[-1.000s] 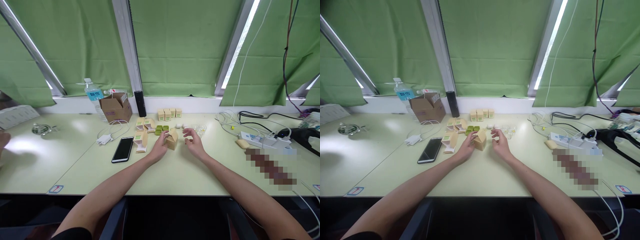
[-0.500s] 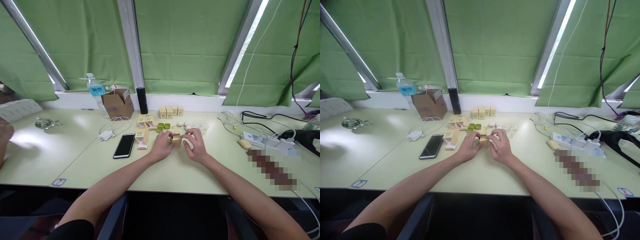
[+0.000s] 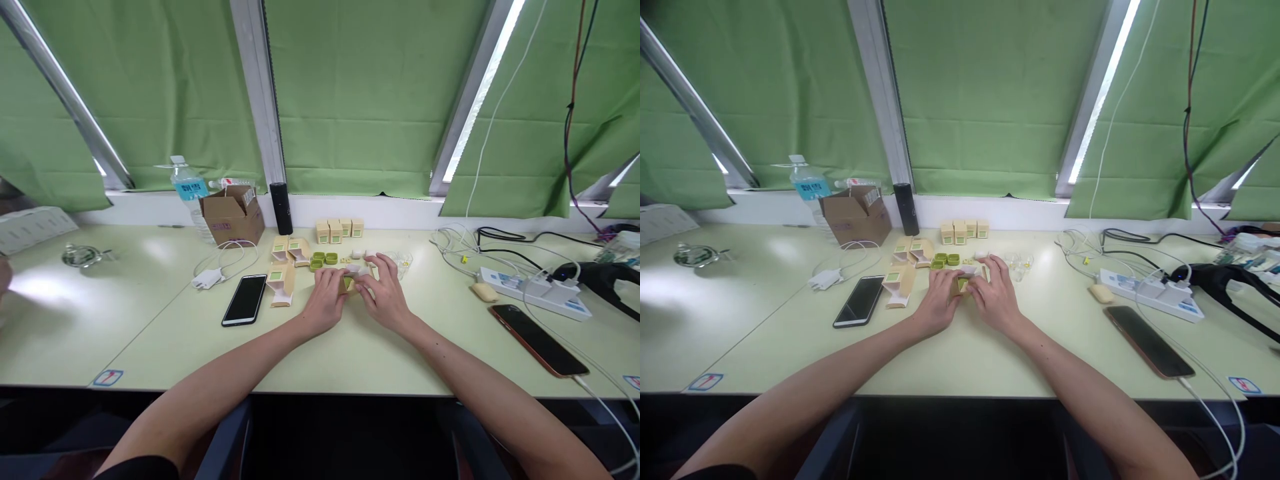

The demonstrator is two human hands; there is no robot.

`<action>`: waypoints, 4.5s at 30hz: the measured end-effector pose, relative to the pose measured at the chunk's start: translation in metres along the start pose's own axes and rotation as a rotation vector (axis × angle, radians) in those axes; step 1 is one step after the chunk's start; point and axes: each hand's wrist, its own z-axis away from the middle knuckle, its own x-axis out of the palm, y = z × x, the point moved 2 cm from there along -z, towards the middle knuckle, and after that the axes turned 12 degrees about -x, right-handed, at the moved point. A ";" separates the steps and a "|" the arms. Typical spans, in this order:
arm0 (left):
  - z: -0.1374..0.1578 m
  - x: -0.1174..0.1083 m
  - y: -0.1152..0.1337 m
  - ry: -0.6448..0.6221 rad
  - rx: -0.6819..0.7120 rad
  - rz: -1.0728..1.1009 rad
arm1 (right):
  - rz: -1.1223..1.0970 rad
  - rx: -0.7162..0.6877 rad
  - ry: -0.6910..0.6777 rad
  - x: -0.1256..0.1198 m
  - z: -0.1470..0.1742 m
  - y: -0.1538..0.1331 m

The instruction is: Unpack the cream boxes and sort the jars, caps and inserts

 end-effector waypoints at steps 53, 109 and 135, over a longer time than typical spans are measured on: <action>-0.019 -0.013 -0.005 -0.291 -0.462 1.311 | -0.543 0.390 0.068 -0.004 -0.001 0.018; 0.002 -0.014 0.019 -0.176 -0.167 0.609 | -1.173 0.858 0.222 0.009 -0.005 0.012; 0.000 -0.016 0.017 -0.145 -0.169 0.609 | -1.223 0.951 0.217 0.000 -0.008 0.012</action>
